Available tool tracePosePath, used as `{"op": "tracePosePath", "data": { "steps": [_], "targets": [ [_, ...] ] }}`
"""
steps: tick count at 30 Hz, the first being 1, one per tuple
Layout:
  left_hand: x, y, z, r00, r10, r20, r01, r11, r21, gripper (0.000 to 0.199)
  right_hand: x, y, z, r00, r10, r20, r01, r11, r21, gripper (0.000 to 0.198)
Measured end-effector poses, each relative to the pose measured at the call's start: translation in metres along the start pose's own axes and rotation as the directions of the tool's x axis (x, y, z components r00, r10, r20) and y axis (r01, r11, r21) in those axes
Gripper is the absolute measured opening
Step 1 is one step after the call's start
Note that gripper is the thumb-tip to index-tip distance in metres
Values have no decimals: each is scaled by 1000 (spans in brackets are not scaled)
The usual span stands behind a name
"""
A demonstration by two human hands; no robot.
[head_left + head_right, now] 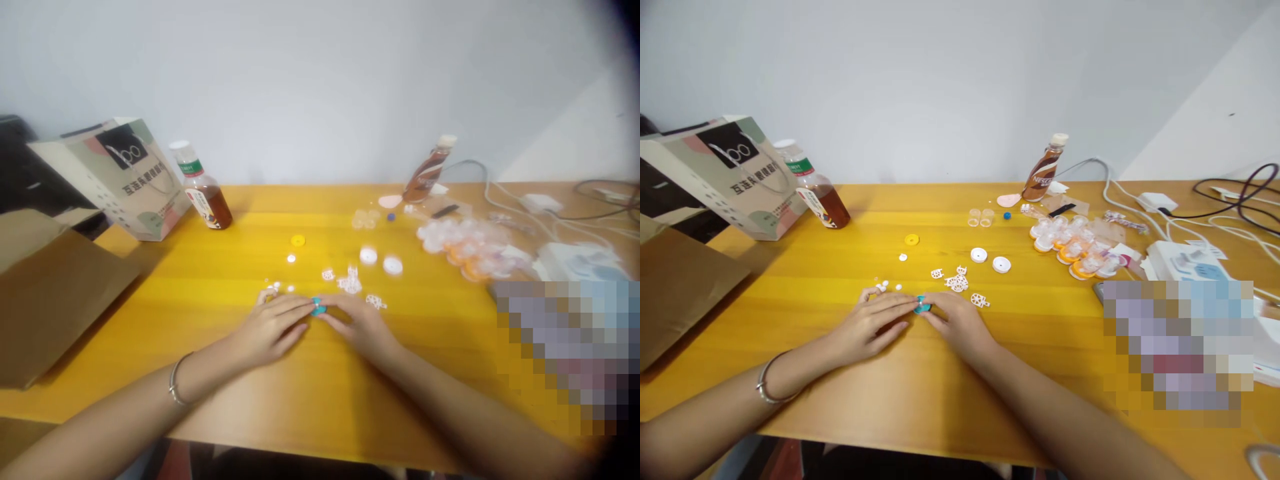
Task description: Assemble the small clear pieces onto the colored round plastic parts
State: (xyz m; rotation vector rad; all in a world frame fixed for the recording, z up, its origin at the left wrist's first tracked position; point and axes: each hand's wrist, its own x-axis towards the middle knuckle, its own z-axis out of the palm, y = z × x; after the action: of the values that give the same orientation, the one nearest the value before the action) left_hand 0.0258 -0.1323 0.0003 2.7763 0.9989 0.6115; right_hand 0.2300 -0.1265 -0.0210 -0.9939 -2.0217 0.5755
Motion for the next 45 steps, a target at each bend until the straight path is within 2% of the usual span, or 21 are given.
{"op": "tracePosePath", "data": {
  "steps": [5,11,15,20,23,28,35,38,41,43,45],
  "targets": [
    [-1,-2,4,1000,18,-5,-18,1000,-12,37,-1,2,2,999,-34,-7,34,999,-39,16],
    [0,-2,4,1000,29,8,-29,1000,3,36,-3,5,3,991,-137,-2,134,975,-175,16],
    [-1,-3,5,998,49,39,-51,997,54,35,-3,2,1,979,-194,64,204,942,-267,23],
    [0,0,6,997,73,35,-76,993,90,34,-1,-4,-1,962,-176,206,238,912,-334,25],
    [5,1,7,1000,23,-15,-23,1000,3,26,1,-6,-2,962,-165,216,227,925,-303,24],
    [16,-4,13,979,-170,-115,143,966,-216,17,0,-6,-1,970,-164,182,208,942,-262,24],
    [26,-7,22,980,-174,-98,143,954,-264,14,0,-5,-2,978,-146,148,184,940,-288,19],
    [25,-4,21,977,-174,-124,148,969,-196,12,1,-3,-2,995,-76,57,85,979,-185,13],
    [22,0,18,966,-161,-201,137,982,-130,14,3,-1,1,997,71,2,-71,991,114,12],
    [20,3,16,955,-148,-257,124,986,-110,15,5,-2,4,983,178,56,-186,915,357,18],
    [19,6,16,949,-136,-285,110,988,-107,16,7,-4,7,960,257,110,-276,817,507,22]
  ]
}}
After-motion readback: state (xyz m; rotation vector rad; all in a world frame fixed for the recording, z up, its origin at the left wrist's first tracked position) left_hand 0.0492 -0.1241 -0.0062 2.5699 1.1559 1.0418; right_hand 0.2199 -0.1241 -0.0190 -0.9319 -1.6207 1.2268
